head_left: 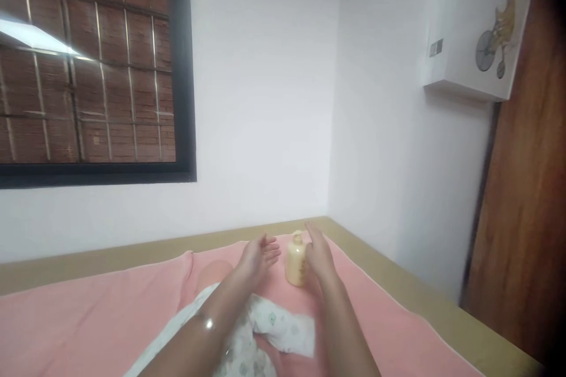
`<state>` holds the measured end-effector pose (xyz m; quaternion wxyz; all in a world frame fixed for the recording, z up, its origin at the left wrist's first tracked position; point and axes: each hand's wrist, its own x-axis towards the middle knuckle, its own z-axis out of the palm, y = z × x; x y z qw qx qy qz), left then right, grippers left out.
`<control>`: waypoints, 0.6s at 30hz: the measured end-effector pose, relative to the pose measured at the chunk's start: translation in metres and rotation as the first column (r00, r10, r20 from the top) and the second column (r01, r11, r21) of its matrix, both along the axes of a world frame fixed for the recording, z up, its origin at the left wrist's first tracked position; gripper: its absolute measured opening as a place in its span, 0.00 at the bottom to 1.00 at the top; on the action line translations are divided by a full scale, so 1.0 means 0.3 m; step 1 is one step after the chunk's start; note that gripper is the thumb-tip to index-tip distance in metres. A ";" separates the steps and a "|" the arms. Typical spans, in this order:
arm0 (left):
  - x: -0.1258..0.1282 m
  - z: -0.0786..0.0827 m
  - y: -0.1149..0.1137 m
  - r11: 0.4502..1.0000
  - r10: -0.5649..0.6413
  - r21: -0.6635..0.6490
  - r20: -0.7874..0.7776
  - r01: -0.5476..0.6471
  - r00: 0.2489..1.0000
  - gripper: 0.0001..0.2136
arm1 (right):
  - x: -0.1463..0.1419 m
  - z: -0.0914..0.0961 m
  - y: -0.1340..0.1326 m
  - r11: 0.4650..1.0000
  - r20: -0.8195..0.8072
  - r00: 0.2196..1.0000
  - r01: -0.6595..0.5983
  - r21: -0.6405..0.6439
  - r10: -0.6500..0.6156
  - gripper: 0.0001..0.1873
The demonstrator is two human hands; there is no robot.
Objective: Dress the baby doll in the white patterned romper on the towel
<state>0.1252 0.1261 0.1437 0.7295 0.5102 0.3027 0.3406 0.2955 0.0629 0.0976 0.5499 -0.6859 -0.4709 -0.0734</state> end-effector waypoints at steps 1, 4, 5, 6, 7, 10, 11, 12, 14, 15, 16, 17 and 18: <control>0.048 0.006 0.012 0.988 -0.075 -0.133 0.042 0.079 0.996 0.20 | 0.008 -0.024 0.010 1.000 0.015 1.000 -0.018 -0.017 0.018 0.33; 0.159 0.005 0.042 0.921 -0.111 -0.365 0.087 0.135 0.990 0.26 | -0.008 -0.073 0.054 0.993 0.176 0.979 -0.090 -0.078 0.103 0.33; 0.185 0.002 0.048 0.909 -0.092 -0.399 0.101 0.125 0.991 0.27 | -0.018 -0.079 0.068 0.990 0.227 0.966 -0.104 -0.097 0.124 0.34; 0.206 -0.002 0.052 0.900 -0.077 -0.418 0.125 0.123 0.989 0.28 | -0.028 -0.081 0.080 0.988 0.262 0.956 -0.107 -0.113 0.133 0.33; 0.223 -0.004 0.054 0.893 -0.074 -0.428 0.157 0.136 0.985 0.28 | -0.036 -0.078 0.089 0.988 0.278 0.952 -0.100 -0.121 0.131 0.32; 0.254 -0.009 0.051 0.877 -0.101 -0.439 0.231 0.196 0.968 0.29 | -0.048 -0.063 0.099 0.990 0.281 0.956 -0.057 -0.128 0.091 0.27; 0.260 -0.011 0.049 0.876 -0.098 -0.441 0.232 0.194 0.968 0.28 | -0.049 -0.058 0.097 0.991 0.274 0.958 -0.047 -0.124 0.080 0.26; 0.263 -0.012 0.047 0.879 -0.083 -0.443 0.226 0.178 0.971 0.28 | -0.050 -0.054 0.094 0.992 0.266 0.962 -0.040 -0.119 0.071 0.26; 0.268 -0.015 0.045 0.886 -0.045 -0.443 0.212 0.137 0.976 0.28 | -0.053 -0.049 0.087 0.994 0.245 0.968 -0.029 -0.110 0.055 0.26; 0.269 -0.016 0.044 0.888 -0.034 -0.442 0.211 0.126 0.977 0.28 | -0.054 -0.047 0.084 0.994 0.236 0.970 -0.026 -0.110 0.052 0.26; 0.270 -0.016 0.043 0.889 -0.033 -0.440 0.215 0.127 0.976 0.28 | -0.056 -0.046 0.082 0.993 0.229 0.972 -0.024 -0.112 0.050 0.26; 0.271 -0.016 0.042 0.890 -0.038 -0.436 0.222 0.134 0.974 0.28 | -0.058 -0.045 0.080 0.993 0.223 0.974 -0.022 -0.116 0.048 0.26; 0.271 -0.016 0.040 0.890 -0.049 -0.431 0.231 0.147 0.972 0.28 | -0.060 -0.044 0.079 0.992 0.217 0.975 -0.020 -0.124 0.046 0.26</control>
